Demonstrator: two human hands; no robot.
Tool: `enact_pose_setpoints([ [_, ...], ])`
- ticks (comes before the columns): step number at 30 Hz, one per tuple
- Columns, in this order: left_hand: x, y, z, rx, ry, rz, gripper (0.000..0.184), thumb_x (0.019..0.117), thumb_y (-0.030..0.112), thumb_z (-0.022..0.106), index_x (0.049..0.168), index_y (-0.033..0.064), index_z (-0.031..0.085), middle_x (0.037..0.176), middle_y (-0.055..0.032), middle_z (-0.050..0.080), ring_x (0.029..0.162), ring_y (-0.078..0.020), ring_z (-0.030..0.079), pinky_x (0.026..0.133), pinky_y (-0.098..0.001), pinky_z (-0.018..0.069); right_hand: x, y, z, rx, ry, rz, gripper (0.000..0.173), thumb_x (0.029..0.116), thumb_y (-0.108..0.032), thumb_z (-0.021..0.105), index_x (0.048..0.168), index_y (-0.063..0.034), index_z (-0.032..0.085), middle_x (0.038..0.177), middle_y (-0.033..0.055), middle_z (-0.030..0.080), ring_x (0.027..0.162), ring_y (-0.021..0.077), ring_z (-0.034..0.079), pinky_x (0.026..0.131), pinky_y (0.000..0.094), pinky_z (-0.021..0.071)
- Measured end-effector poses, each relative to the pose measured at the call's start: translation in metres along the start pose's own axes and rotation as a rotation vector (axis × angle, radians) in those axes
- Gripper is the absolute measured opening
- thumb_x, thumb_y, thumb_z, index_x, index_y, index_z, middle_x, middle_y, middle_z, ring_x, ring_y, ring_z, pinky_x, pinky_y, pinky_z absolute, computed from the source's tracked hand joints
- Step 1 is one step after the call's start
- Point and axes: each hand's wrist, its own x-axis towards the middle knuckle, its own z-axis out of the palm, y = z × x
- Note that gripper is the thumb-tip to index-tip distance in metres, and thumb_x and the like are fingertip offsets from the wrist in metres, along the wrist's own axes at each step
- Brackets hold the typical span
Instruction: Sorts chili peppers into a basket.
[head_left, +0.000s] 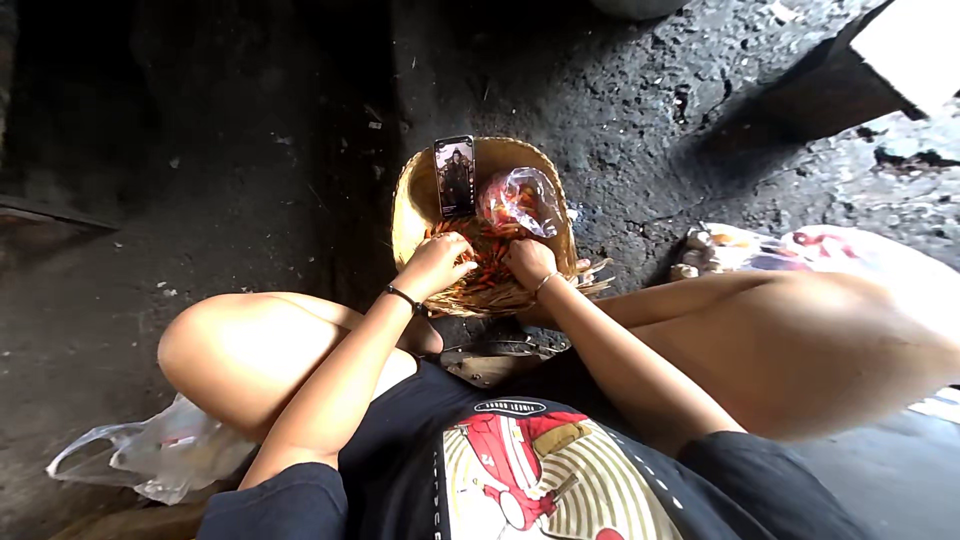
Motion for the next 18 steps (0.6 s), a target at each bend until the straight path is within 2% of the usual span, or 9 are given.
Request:
enact_pose_setpoints([
  [3, 0.0, 0.0, 0.002, -0.002, -0.011, -0.002, 0.029, 0.104, 0.028, 0.062, 0.121, 0.0062, 0.072, 0.134, -0.0128, 0.066, 0.127, -0.0294, 0.061, 0.109, -0.0541, 0.0444, 0.006, 0.002, 0.007, -0.008, 0.011, -0.036, 0.028, 0.1037, -0.018, 0.054, 0.111, 0.0028, 0.071, 0.12, 0.0248, 0.068, 0.117, 0.043, 0.065, 0.092, 0.0627, 0.0521],
  [7, 0.0, 0.002, 0.002, -0.004, -0.02, -0.008, 0.029, 0.1042, 0.028, 0.062, 0.122, 0.0071, 0.072, 0.135, -0.0123, 0.065, 0.126, -0.029, 0.061, 0.109, -0.0542, 0.0446, 0.005, 0.001, 0.01, 0.025, 0.008, -0.058, 0.027, 0.1024, -0.014, 0.054, 0.115, 0.0032, 0.069, 0.121, 0.0255, 0.068, 0.117, 0.0434, 0.065, 0.093, 0.0645, 0.0513],
  [10, 0.001, 0.0, 0.003, -0.002, -0.014, 0.003, 0.029, 0.1039, 0.028, 0.062, 0.121, 0.0063, 0.072, 0.134, -0.0129, 0.066, 0.126, -0.0294, 0.062, 0.109, -0.0537, 0.0452, 0.008, 0.0, 0.012, 0.042, 0.151, -0.096, 0.029, 0.101, -0.013, 0.056, 0.126, 0.0017, 0.061, 0.119, 0.0265, 0.066, 0.111, 0.0447, 0.067, 0.086, 0.0624, 0.054],
  [12, 0.001, 0.001, 0.003, -0.002, -0.022, -0.001, 0.03, 0.1041, 0.028, 0.062, 0.122, 0.0057, 0.071, 0.135, -0.0136, 0.065, 0.127, -0.0297, 0.061, 0.11, -0.0534, 0.0445, 0.009, 0.001, 0.012, 0.034, 0.195, -0.152, 0.038, 0.0994, -0.006, 0.056, 0.137, -0.0044, 0.058, 0.126, 0.0263, 0.064, 0.113, 0.0463, 0.065, 0.087, 0.063, 0.0542],
  [13, 0.001, 0.001, 0.003, -0.003, -0.022, 0.0, 0.03, 0.104, 0.028, 0.062, 0.121, 0.0054, 0.072, 0.134, -0.0139, 0.065, 0.127, -0.0299, 0.061, 0.11, -0.0535, 0.0446, 0.01, 0.002, 0.012, 0.028, 0.197, -0.167, 0.039, 0.1006, -0.005, 0.055, 0.139, -0.0057, 0.059, 0.129, 0.027, 0.063, 0.114, 0.0477, 0.064, 0.088, 0.0639, 0.0537],
  [16, 0.002, 0.0, 0.004, -0.003, -0.026, -0.003, 0.03, 0.104, 0.028, 0.062, 0.122, 0.0056, 0.072, 0.134, -0.0137, 0.065, 0.127, -0.0298, 0.061, 0.11, -0.0539, 0.0441, 0.011, 0.006, 0.016, -0.011, 0.212, -0.178, 0.03, 0.104, -0.006, 0.051, 0.132, -0.0047, 0.064, 0.127, 0.0277, 0.063, 0.112, 0.048, 0.065, 0.086, 0.0633, 0.0541],
  [18, 0.001, 0.0, 0.004, -0.005, -0.037, -0.008, 0.03, 0.1041, 0.027, 0.062, 0.122, 0.0053, 0.072, 0.135, -0.0144, 0.065, 0.127, -0.0307, 0.061, 0.111, -0.0544, 0.0435, 0.011, 0.006, 0.015, -0.017, 0.217, -0.19, 0.03, 0.1032, -0.007, 0.054, 0.131, -0.0044, 0.064, 0.128, 0.0275, 0.063, 0.113, 0.0482, 0.064, 0.086, 0.0635, 0.0541],
])
